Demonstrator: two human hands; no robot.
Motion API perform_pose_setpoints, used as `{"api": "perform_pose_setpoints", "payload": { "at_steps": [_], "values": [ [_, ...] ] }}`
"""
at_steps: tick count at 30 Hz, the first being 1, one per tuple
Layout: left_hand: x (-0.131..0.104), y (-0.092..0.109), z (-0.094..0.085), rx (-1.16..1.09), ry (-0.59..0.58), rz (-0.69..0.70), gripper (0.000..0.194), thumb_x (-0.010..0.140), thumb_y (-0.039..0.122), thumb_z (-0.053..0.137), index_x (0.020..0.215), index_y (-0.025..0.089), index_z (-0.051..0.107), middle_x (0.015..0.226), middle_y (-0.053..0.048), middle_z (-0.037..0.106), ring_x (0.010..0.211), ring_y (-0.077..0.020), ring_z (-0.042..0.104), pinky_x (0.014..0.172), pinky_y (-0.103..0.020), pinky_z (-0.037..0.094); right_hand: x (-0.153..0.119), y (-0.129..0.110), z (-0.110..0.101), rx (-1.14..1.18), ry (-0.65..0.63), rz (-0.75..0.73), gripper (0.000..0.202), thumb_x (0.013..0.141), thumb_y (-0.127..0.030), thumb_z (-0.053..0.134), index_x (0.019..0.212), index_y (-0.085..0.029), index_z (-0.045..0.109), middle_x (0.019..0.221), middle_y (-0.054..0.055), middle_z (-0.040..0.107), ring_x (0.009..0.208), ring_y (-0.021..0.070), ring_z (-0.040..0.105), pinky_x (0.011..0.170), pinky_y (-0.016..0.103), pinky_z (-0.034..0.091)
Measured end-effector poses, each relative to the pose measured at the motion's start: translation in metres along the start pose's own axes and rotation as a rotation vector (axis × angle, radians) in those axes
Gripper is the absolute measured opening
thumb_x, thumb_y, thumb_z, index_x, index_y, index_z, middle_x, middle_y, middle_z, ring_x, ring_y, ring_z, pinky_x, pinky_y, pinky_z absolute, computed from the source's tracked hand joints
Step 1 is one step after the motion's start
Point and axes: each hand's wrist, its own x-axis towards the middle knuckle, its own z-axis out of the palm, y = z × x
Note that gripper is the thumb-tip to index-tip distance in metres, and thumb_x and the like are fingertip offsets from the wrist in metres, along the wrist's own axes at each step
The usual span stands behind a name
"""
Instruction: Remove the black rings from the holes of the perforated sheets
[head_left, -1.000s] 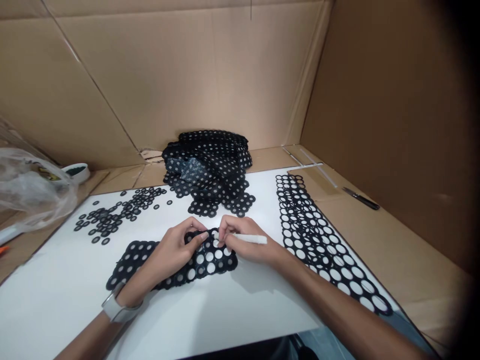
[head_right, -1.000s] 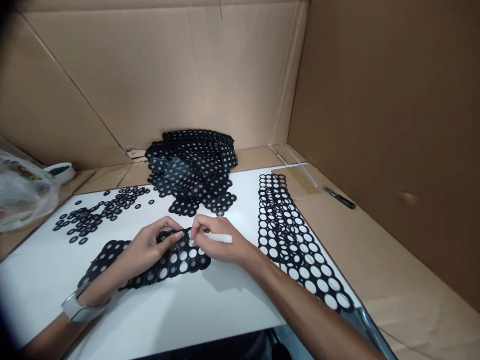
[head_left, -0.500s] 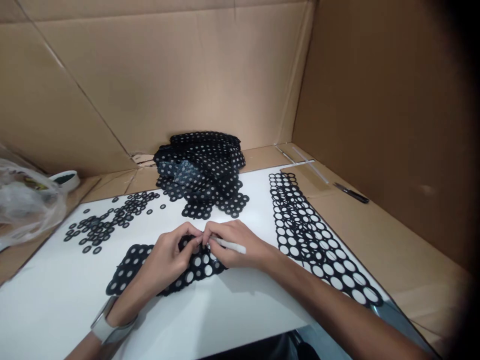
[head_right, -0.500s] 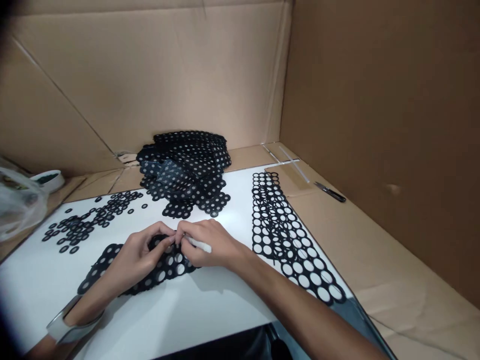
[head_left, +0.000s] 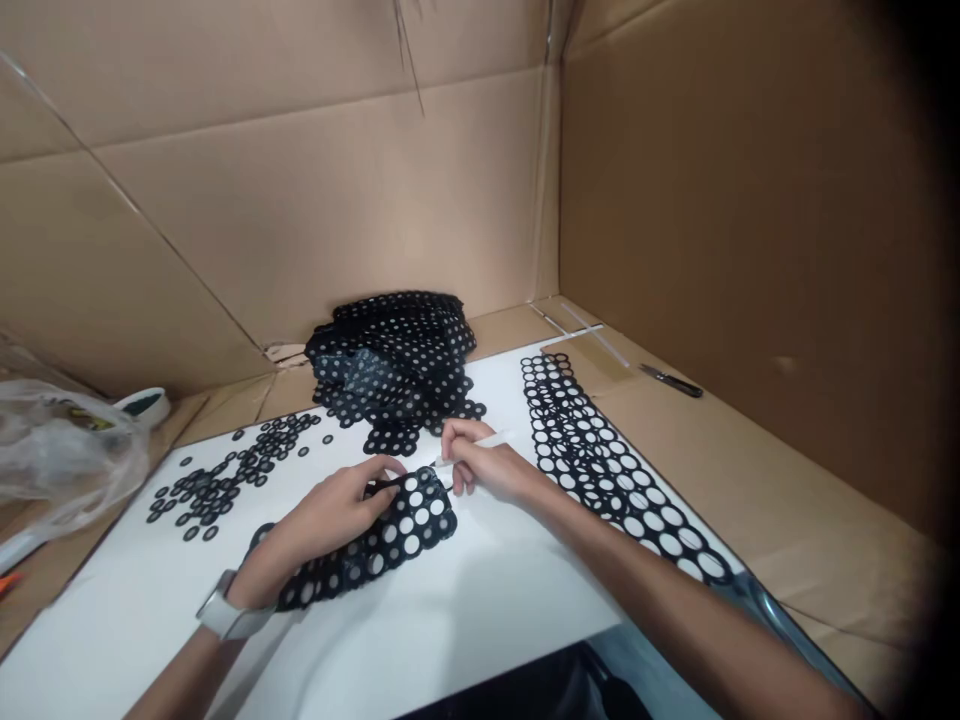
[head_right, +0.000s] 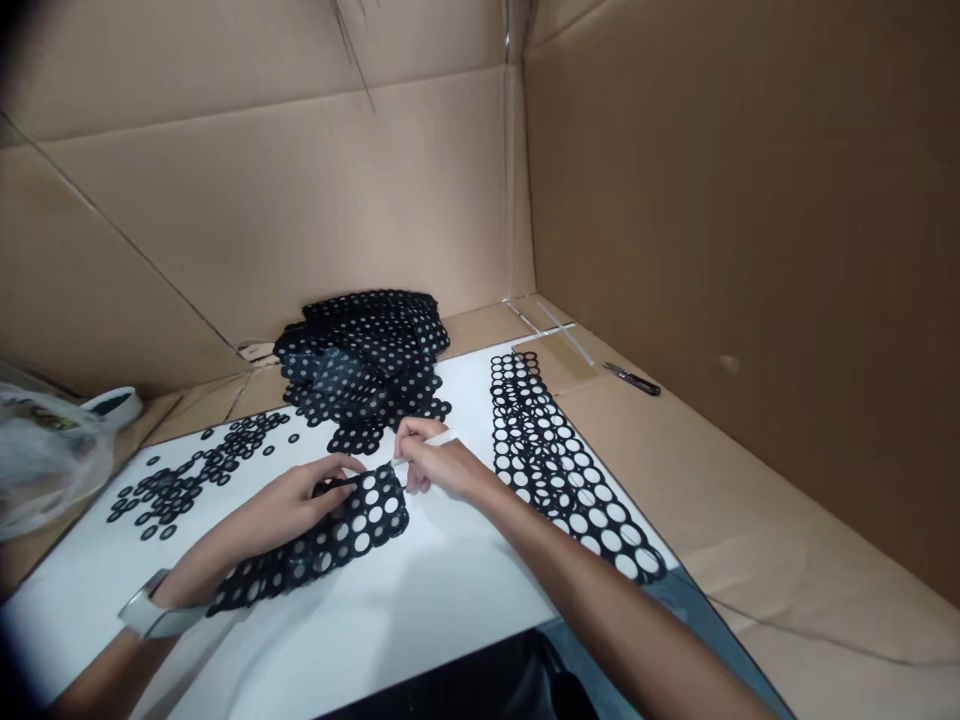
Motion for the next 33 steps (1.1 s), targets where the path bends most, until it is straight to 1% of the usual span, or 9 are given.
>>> {"api": "perform_pose_setpoints", "payload": {
  "at_steps": [2,6,11,15,20,23,26,28,33],
  "values": [
    [0.006,0.009,0.001,0.094,0.027,-0.012,0.03,0.104,0.053,0.058,0.114,0.029,0.072,0.112,-0.005,0.08,0.1,-0.0319,0.073,0.086,-0.04,0.05,0.001,0.003,-0.001,-0.001,0.032,0.009,0.005,0.086,-0.023,0.056,0.084,-0.023,0.06,0.052,-0.007,0.054,0.05,0.0148,0.063,0.045,0.02,0.042],
    [0.021,0.018,0.021,0.127,0.141,0.063,0.038,0.095,0.062,0.068,0.097,0.024,0.064,0.1,-0.008,0.073,0.093,-0.0314,0.067,0.08,-0.039,0.047,0.005,0.007,-0.005,0.014,0.072,0.01,0.005,0.083,-0.026,0.055,0.084,-0.024,0.06,0.05,-0.007,0.055,0.046,0.0144,0.058,0.041,0.019,0.039],
    [0.04,0.015,0.031,0.062,0.104,0.085,0.036,0.091,0.059,0.069,0.088,0.023,0.063,0.093,-0.006,0.071,0.086,-0.0276,0.066,0.078,-0.037,0.048,-0.003,0.006,-0.022,0.042,0.058,0.021,0.009,0.078,-0.03,0.056,0.083,-0.023,0.059,0.047,-0.007,0.052,0.044,0.0152,0.058,0.042,0.02,0.043],
    [0.043,0.02,0.026,-0.018,0.044,0.133,0.03,0.088,0.051,0.073,0.092,0.023,0.063,0.092,-0.003,0.071,0.086,-0.0257,0.066,0.078,-0.035,0.049,-0.027,0.007,-0.035,0.024,0.075,0.011,0.01,0.079,-0.032,0.06,0.084,-0.023,0.061,0.049,-0.007,0.056,0.045,0.0147,0.058,0.044,0.02,0.045],
    [0.032,0.028,0.033,-0.158,-0.032,0.236,0.025,0.104,0.049,0.057,0.107,0.025,0.062,0.098,-0.002,0.072,0.095,-0.0241,0.068,0.086,-0.035,0.051,-0.041,0.005,-0.031,0.014,0.107,-0.015,0.018,0.083,-0.031,0.068,0.098,-0.024,0.06,0.06,-0.007,0.064,0.046,0.0123,0.056,0.04,0.018,0.035],
    [0.026,0.027,0.038,-0.223,-0.026,0.253,0.025,0.11,0.048,0.051,0.113,0.025,0.061,0.104,-0.003,0.073,0.102,-0.0247,0.068,0.091,-0.036,0.051,-0.048,-0.004,-0.03,-0.001,0.079,0.002,0.029,0.086,-0.034,0.077,0.105,-0.024,0.058,0.078,-0.003,0.076,0.054,0.0143,0.065,0.042,0.018,0.039],
    [0.021,0.025,0.041,-0.281,-0.025,0.252,0.027,0.111,0.05,0.05,0.113,0.026,0.061,0.102,-0.003,0.072,0.101,-0.0248,0.067,0.092,-0.036,0.05,-0.066,-0.018,-0.031,-0.034,0.115,0.014,0.032,0.092,-0.045,0.08,0.103,-0.024,0.058,0.095,0.002,0.08,0.067,0.0149,0.072,0.049,0.02,0.047],
    [0.019,0.024,0.041,-0.315,-0.03,0.245,0.03,0.111,0.054,0.05,0.114,0.027,0.062,0.102,-0.002,0.072,0.1,-0.0248,0.067,0.093,-0.036,0.05,-0.083,-0.026,-0.029,-0.065,0.156,0.017,0.034,0.097,-0.052,0.079,0.105,-0.024,0.062,0.1,0.004,0.079,0.076,0.0168,0.075,0.056,0.022,0.052],
    [0.015,0.025,0.04,-0.343,-0.025,0.185,0.037,0.112,0.058,0.045,0.111,0.027,0.065,0.106,-0.002,0.073,0.099,-0.0249,0.065,0.093,-0.037,0.051,-0.11,-0.025,-0.01,-0.038,0.207,0.074,0.041,0.094,-0.057,0.084,0.104,-0.024,0.062,0.1,0.005,0.076,0.079,0.0194,0.075,0.06,0.025,0.052]
  ]
}}
